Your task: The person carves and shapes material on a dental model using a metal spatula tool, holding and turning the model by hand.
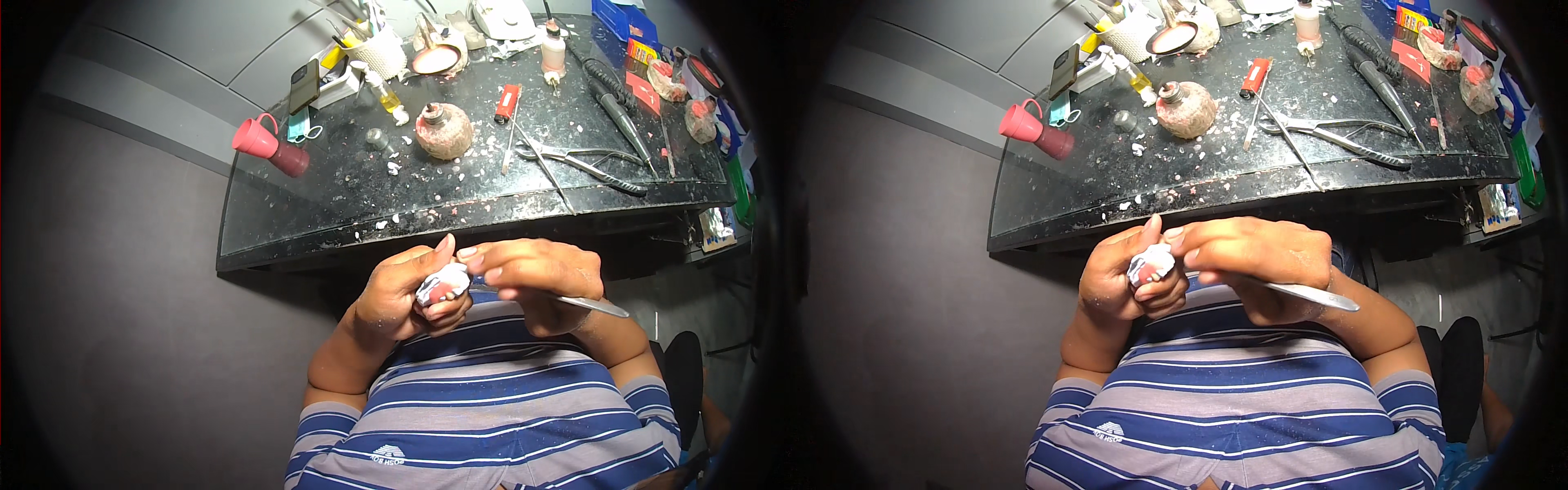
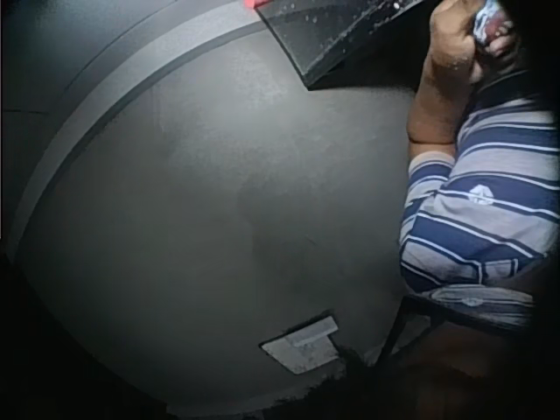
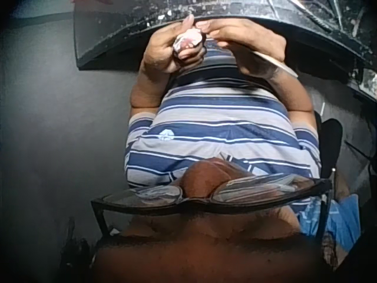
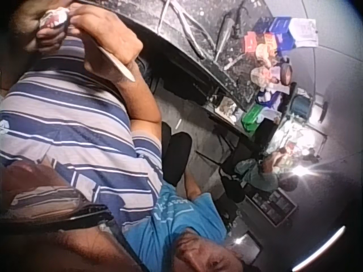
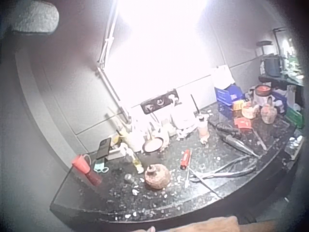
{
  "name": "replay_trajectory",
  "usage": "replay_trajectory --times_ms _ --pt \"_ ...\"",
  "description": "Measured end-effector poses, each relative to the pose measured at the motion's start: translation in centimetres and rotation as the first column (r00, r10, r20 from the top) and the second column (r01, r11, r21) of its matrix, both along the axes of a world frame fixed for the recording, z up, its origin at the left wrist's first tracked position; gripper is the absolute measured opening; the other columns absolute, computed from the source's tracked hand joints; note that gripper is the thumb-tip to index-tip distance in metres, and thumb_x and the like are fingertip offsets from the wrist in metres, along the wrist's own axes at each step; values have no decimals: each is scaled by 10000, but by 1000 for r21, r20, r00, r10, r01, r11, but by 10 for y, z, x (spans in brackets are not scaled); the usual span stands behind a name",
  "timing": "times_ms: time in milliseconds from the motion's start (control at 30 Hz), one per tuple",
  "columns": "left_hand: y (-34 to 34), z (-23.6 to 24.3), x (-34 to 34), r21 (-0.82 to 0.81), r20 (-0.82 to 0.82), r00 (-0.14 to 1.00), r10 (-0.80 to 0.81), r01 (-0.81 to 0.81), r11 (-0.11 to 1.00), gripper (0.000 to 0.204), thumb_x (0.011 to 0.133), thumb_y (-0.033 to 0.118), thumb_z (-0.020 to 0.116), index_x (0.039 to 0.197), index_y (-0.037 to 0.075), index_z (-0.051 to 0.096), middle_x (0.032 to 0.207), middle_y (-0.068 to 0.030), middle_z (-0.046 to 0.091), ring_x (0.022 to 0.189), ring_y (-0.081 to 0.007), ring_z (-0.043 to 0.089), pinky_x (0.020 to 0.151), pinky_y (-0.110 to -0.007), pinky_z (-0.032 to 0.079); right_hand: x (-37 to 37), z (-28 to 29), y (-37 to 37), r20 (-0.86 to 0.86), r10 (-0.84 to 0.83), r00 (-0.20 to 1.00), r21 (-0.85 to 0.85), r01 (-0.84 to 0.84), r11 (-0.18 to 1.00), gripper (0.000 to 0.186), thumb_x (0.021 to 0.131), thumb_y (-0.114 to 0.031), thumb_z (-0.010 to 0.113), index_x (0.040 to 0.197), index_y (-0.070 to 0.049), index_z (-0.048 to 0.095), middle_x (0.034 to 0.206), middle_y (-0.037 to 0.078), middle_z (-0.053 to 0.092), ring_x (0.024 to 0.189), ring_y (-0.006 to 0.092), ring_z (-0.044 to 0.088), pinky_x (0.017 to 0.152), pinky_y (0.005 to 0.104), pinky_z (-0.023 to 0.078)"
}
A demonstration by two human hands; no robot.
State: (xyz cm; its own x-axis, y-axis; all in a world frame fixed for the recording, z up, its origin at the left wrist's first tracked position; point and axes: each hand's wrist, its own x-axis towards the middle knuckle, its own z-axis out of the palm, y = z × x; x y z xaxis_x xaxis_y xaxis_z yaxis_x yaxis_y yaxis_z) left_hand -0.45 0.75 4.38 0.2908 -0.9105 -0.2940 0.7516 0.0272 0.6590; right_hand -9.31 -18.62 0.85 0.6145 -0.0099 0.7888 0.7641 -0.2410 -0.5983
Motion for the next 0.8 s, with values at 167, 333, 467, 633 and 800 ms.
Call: replay_trajectory --times_ms 167,333,467,633,800 --pt "-4 -7 4 -59 399 917 11 13 998 660 1087 488 258 742 -12 516 552 -52 425 468 -120 349 453 -263 289 3 -11 1 -54 -7 999 297 22 955 126 986 -38 597 1064 58 617 1029 253 702 958 286 729 832 366 603" --pt "-4 -6 -5 25 669 736 104 -162 986 605 1061 546 324 978 3 578 839 -71 597 650 -63 492 559 -200 388 1 -10 6 -5 78 997 479 -66 875 171 1016 -61 548 1129 67 557 1120 309 669 1032 321 709 906 401 588" --pt "-6 -10 -12 -31 767 612 194 -267 963 570 1062 513 361 1012 -6 591 834 -55 607 650 -54 498 563 -201 395 -2 3 -1 8 -139 990 32 139 990 152 922 -31 685 1065 13 658 1065 197 720 956 316 728 817 358 586" --pt "-8 -15 -14 -91 869 433 239 -335 938 532 1069 466 388 1043 -20 602 814 -42 623 640 -61 521 567 -212 419 -4 6 0 34 -164 986 -44 166 985 218 880 13 718 1090 11 660 1038 187 723 943 300 732 804 359 594" --pt "-11 -13 -15 -125 927 290 237 -358 925 528 1070 442 405 1078 -40 619 802 -43 623 633 -61 527 559 -219 428 -6 8 4 3 -172 985 -54 172 984 100 941 -9 639 1035 25 642 1020 204 722 971 319 731 848 373 596"
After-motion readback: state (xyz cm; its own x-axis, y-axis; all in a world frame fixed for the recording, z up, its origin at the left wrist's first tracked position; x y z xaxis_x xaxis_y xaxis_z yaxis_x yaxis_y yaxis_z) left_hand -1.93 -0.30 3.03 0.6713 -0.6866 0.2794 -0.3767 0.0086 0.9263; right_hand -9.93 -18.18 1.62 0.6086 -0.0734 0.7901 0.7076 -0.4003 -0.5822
